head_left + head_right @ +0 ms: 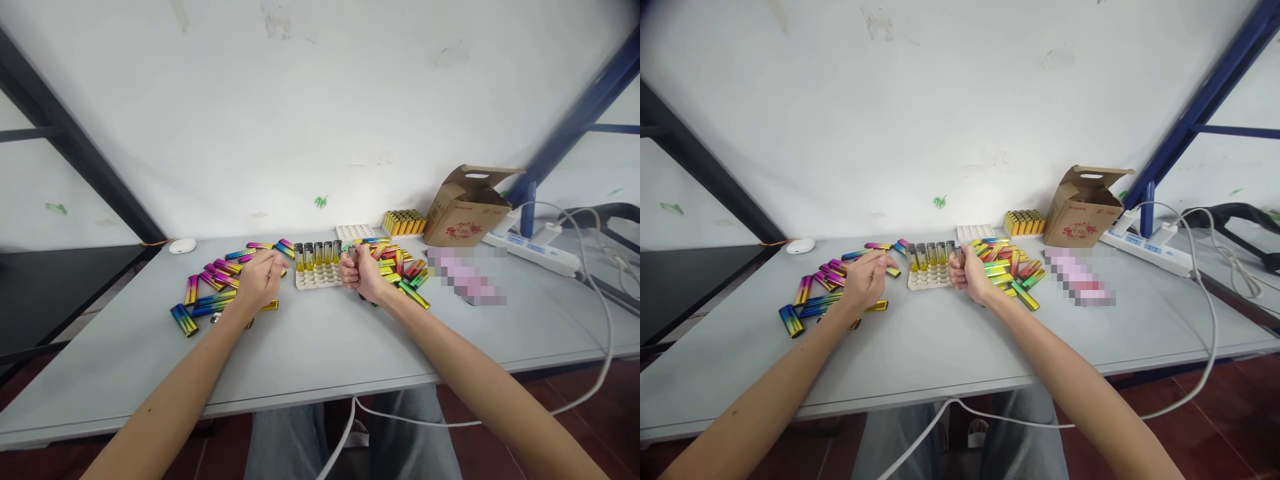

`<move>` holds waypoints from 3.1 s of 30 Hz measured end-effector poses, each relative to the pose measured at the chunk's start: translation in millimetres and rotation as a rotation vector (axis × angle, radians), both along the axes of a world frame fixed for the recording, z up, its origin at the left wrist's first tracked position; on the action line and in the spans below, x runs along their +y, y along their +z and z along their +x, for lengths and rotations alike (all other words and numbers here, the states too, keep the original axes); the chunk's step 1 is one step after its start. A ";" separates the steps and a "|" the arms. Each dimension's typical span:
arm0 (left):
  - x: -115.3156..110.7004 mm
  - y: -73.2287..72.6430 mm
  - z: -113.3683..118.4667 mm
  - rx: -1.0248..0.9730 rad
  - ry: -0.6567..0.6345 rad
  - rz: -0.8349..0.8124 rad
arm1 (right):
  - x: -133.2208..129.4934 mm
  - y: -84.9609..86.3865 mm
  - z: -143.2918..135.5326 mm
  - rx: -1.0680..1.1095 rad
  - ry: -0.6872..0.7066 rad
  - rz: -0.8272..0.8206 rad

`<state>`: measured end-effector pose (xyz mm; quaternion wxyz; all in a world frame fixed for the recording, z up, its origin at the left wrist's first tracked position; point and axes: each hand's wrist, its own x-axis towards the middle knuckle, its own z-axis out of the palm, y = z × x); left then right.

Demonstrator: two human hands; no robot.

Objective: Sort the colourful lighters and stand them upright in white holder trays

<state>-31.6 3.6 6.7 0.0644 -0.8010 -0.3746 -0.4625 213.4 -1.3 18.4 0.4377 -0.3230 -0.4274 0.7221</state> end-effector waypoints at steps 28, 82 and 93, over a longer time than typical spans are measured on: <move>0.1 -0.9 -0.3 0.004 0.012 -0.061 | -3.9 -2.6 0.3 0.149 0.195 0.075; 6.1 4.8 -12.8 -0.037 0.144 -0.053 | 10.7 -23.8 -9.1 -1.219 -0.636 1.306; 21.0 3.3 -49.6 -0.087 0.134 -0.457 | 2.5 -17.5 3.1 -1.086 -0.601 1.319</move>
